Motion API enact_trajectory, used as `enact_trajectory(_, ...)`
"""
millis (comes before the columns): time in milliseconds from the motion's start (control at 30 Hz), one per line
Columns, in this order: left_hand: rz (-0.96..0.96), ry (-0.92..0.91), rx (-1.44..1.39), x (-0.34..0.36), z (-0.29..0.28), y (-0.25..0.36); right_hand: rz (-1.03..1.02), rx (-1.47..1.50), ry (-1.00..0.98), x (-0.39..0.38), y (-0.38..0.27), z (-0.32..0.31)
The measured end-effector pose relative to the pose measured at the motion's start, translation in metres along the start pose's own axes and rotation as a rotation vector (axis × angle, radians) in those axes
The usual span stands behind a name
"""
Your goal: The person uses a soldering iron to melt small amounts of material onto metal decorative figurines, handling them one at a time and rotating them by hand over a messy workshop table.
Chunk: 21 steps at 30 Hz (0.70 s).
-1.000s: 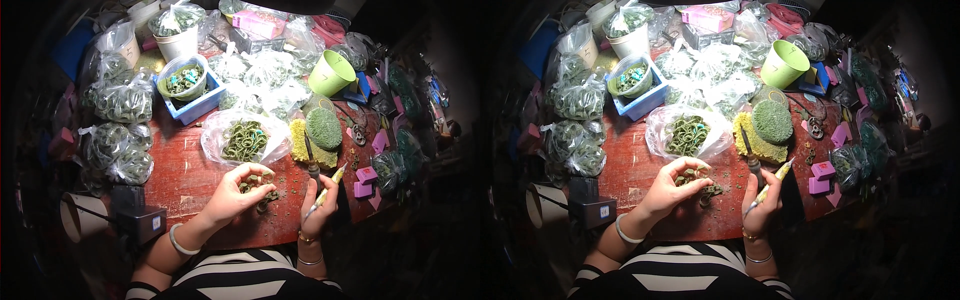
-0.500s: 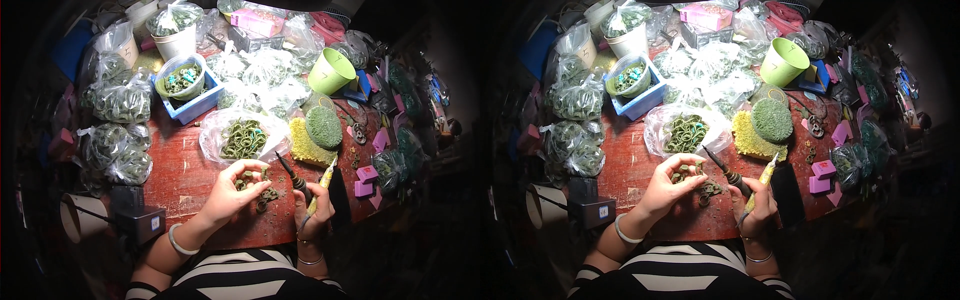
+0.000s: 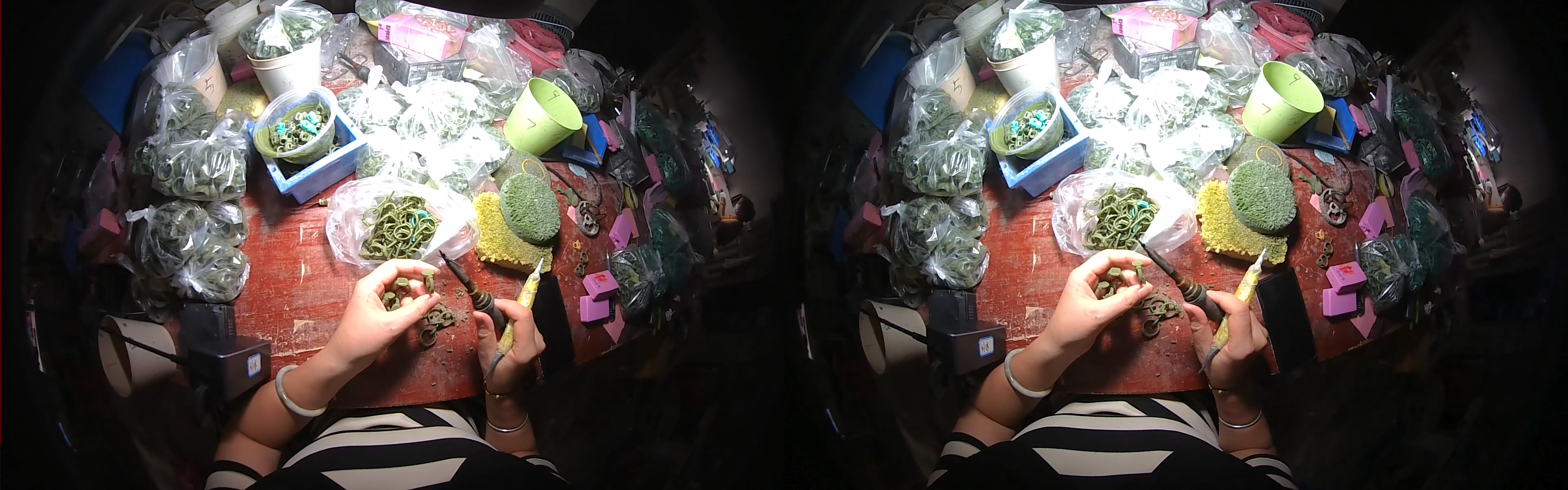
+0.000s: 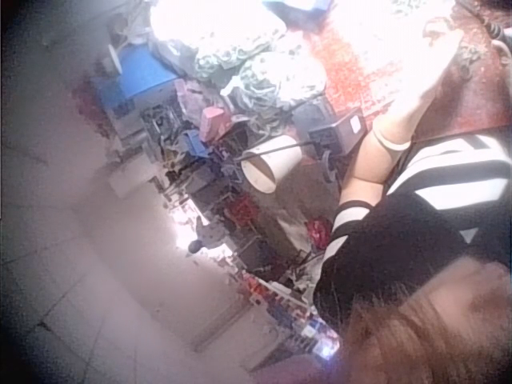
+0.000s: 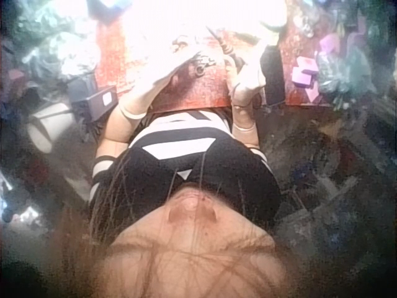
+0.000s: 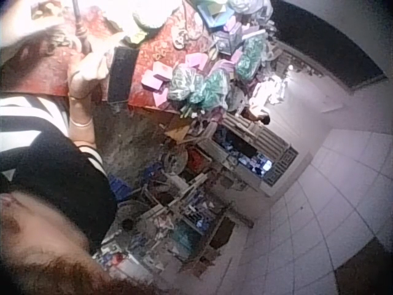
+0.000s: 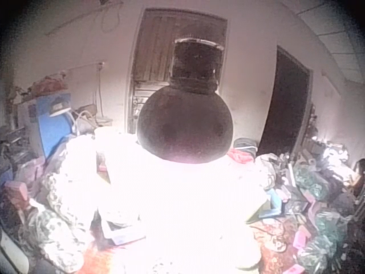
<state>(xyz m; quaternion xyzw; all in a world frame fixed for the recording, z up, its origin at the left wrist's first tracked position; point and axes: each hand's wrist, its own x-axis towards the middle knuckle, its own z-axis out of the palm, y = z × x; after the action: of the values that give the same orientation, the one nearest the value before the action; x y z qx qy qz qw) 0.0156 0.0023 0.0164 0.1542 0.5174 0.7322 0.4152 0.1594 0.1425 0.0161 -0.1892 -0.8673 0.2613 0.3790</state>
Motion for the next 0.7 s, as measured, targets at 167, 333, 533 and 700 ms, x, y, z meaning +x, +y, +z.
enact_trajectory(167,-0.004,0.007,0.015,-0.0009,-0.0005,0.0006,0.008,0.005,-0.013,-0.0010,-0.0002,-0.0004)
enact_trajectory(333,0.015,0.022,0.040,-0.0007,0.0003,0.0002,-0.011,0.011,-0.010,-0.0006,0.0010,0.0007)
enact_trajectory(533,-0.004,0.038,0.055,-0.0015,-0.0003,0.0007,0.001,0.014,-0.025,0.0002,-0.0004,0.0000)
enact_trajectory(700,0.004,0.046,0.048,-0.0014,-0.0006,-0.0006,-0.003,0.031,-0.022,0.0007,-0.0008,0.0007)
